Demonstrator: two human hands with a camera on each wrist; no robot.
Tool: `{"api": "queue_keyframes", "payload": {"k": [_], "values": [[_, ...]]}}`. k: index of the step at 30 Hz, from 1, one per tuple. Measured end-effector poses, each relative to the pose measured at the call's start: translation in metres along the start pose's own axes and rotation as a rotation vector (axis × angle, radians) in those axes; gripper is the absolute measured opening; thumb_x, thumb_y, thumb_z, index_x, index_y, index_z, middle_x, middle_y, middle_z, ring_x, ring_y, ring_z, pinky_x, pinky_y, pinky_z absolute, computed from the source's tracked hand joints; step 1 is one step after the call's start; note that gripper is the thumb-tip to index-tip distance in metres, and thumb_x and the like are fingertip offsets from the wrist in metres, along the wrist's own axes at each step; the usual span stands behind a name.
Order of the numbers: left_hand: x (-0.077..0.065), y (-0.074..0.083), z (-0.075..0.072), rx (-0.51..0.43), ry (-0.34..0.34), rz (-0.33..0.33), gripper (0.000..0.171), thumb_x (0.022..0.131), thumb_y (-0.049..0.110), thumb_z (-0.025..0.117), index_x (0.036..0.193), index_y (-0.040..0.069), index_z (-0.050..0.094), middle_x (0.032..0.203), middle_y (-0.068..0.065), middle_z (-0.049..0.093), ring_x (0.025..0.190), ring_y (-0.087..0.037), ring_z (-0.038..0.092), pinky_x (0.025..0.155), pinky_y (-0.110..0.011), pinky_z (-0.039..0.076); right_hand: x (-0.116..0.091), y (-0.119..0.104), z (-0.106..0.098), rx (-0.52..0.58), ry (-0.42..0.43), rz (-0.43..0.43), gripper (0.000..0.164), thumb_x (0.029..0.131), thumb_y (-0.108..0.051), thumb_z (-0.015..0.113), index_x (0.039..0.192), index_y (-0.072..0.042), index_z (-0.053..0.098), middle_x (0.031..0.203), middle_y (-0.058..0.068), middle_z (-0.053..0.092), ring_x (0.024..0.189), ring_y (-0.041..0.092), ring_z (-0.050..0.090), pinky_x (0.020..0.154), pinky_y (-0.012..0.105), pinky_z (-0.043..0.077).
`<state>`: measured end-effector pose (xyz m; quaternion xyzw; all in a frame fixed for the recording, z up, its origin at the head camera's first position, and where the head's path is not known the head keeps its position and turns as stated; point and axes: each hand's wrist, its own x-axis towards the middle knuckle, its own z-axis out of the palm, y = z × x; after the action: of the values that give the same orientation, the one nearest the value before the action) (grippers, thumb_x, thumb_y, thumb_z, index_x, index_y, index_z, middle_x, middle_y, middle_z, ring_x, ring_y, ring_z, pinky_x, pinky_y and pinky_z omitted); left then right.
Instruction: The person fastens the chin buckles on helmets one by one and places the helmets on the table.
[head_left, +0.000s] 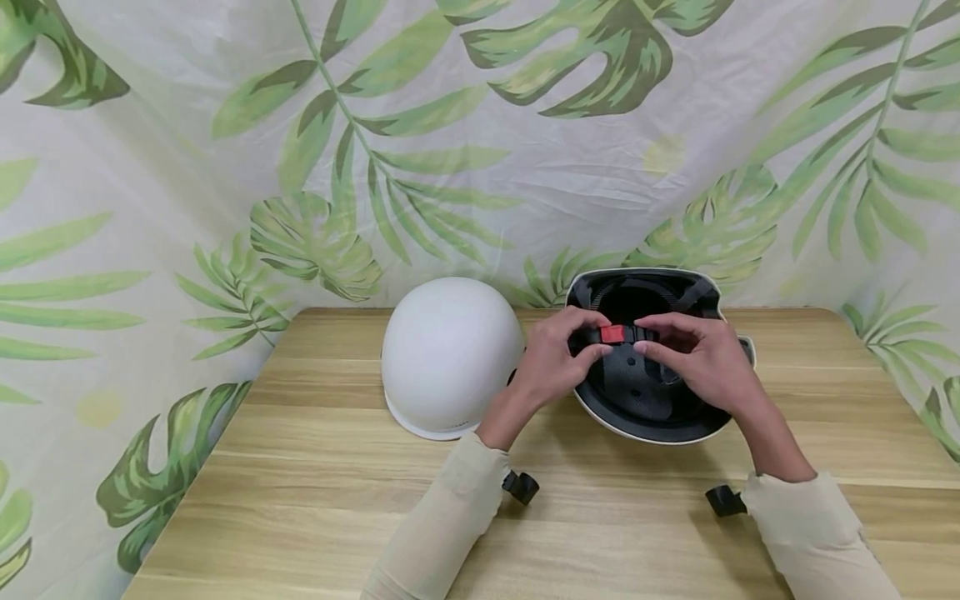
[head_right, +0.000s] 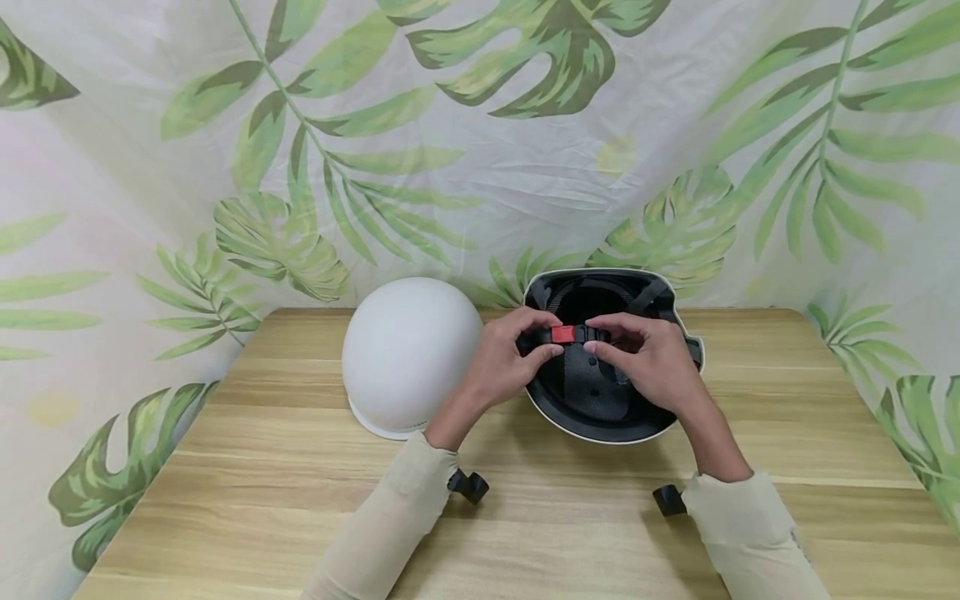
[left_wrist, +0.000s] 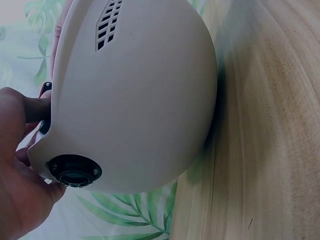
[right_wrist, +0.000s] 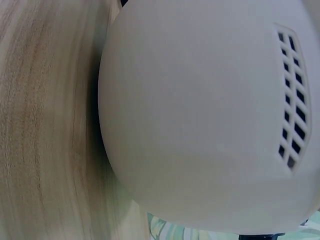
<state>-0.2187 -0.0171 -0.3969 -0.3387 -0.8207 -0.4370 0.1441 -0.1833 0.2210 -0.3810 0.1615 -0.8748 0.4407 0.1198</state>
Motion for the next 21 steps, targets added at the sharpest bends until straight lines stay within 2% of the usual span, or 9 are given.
{"api": "queue_keyframes", "payload": {"k": [6,16,21], "values": [[0.0002,0.0002,-0.0002,-0.035,0.009,-0.039,0.027,0.095,0.018,0.081,0.12,0.006,0.076,0.113,-0.008,0.076,0.104,-0.02,0.072,0.097,-0.03,0.057,0.0003,0.0005,0.0026,0.018,0.028,-0.023,0.028,0.097,-0.017,0.079,0.124,-0.011,0.079,0.109,0.015,0.081,0.082,-0.006,0.069,0.07,0.011,0.054],[-0.0006,0.0024,0.0007,-0.051,0.039,-0.03,0.027,0.092,0.014,0.084,0.117,0.005,0.077,0.11,-0.01,0.078,0.099,-0.02,0.073,0.088,-0.023,0.055,-0.0003,0.0007,0.0068,0.004,0.078,-0.081,0.028,0.093,-0.01,0.082,0.121,-0.009,0.081,0.107,0.016,0.081,0.077,-0.005,0.066,0.066,0.011,0.051],[-0.0015,0.0042,0.0029,-0.044,0.017,-0.023,0.027,0.094,0.015,0.082,0.119,0.005,0.077,0.111,-0.009,0.078,0.102,-0.02,0.073,0.088,-0.023,0.056,-0.0003,0.001,0.01,0.013,0.074,-0.105,0.028,0.092,-0.008,0.083,0.12,-0.007,0.081,0.109,0.017,0.081,0.079,-0.008,0.068,0.066,0.011,0.053]]}}
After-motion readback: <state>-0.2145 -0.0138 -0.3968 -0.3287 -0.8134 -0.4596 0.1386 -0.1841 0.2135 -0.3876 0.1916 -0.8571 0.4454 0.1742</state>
